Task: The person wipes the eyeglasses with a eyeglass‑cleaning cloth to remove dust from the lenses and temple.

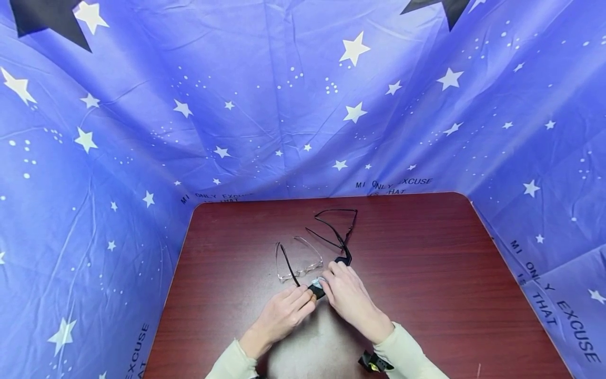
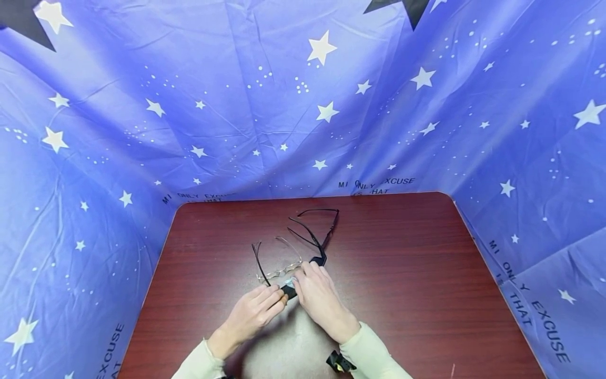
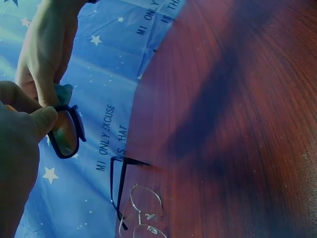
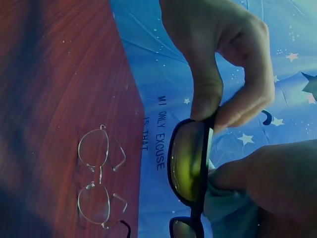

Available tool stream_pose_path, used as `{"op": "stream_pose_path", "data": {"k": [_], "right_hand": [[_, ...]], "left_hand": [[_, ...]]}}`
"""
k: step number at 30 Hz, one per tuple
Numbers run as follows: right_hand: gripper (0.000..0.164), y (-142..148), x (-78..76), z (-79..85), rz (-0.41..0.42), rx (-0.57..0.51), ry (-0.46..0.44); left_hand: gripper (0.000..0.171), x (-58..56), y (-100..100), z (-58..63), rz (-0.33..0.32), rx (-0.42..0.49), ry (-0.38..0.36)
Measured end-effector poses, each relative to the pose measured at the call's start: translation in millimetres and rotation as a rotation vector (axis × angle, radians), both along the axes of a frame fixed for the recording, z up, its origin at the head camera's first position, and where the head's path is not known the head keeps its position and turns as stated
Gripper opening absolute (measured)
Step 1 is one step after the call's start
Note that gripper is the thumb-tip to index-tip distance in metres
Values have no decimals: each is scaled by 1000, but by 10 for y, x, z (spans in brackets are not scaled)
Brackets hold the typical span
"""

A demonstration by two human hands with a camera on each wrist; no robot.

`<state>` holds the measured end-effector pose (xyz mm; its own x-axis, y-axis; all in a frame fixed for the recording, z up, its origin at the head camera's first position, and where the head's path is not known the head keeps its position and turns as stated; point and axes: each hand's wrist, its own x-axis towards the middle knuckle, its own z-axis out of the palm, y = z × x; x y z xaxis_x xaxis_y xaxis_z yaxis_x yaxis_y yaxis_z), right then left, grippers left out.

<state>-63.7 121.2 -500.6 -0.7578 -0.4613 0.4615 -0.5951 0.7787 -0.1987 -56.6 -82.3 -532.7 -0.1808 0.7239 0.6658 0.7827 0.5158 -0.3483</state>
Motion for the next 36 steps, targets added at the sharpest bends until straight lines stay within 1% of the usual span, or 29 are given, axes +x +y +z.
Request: {"op": "stream_pose_path", "data": {"k": [2,6,9,12,17,21,23,25,31,33,36], "right_hand": [[11,-11,11,-2,25,-14,-23],[6,-45,46,13,107,-96,-107],[6,-54,66,35,141,-144,-131],[6,-38,68,44,122,-122,-93],[7,26,27,17,47,-41,7],[8,58,-6,-9,17,-26,57],[8,51,0,-14,14,-26,57],[8,30,16,-22,21,-30,36],[8,-32,71,-10,97,-108,-58],[8,-33,74,-4,109,-122,-66],[8,-22,66,-6,93,-103,-40]], "left_hand": [[29,2,-3,-10,-1,4,3],[32,7,-3,-32,-7,21,2],[32,9,7,-37,-10,32,7],[30,7,20,-30,-10,31,13],[28,-2,39,-10,-9,17,21],[27,-9,50,-4,-9,21,14],[27,-9,52,0,-9,26,12],[27,-7,49,1,-10,31,11],[31,11,23,-16,-8,26,9],[31,17,21,-19,-6,23,9],[30,29,12,-22,-1,17,15]]}}
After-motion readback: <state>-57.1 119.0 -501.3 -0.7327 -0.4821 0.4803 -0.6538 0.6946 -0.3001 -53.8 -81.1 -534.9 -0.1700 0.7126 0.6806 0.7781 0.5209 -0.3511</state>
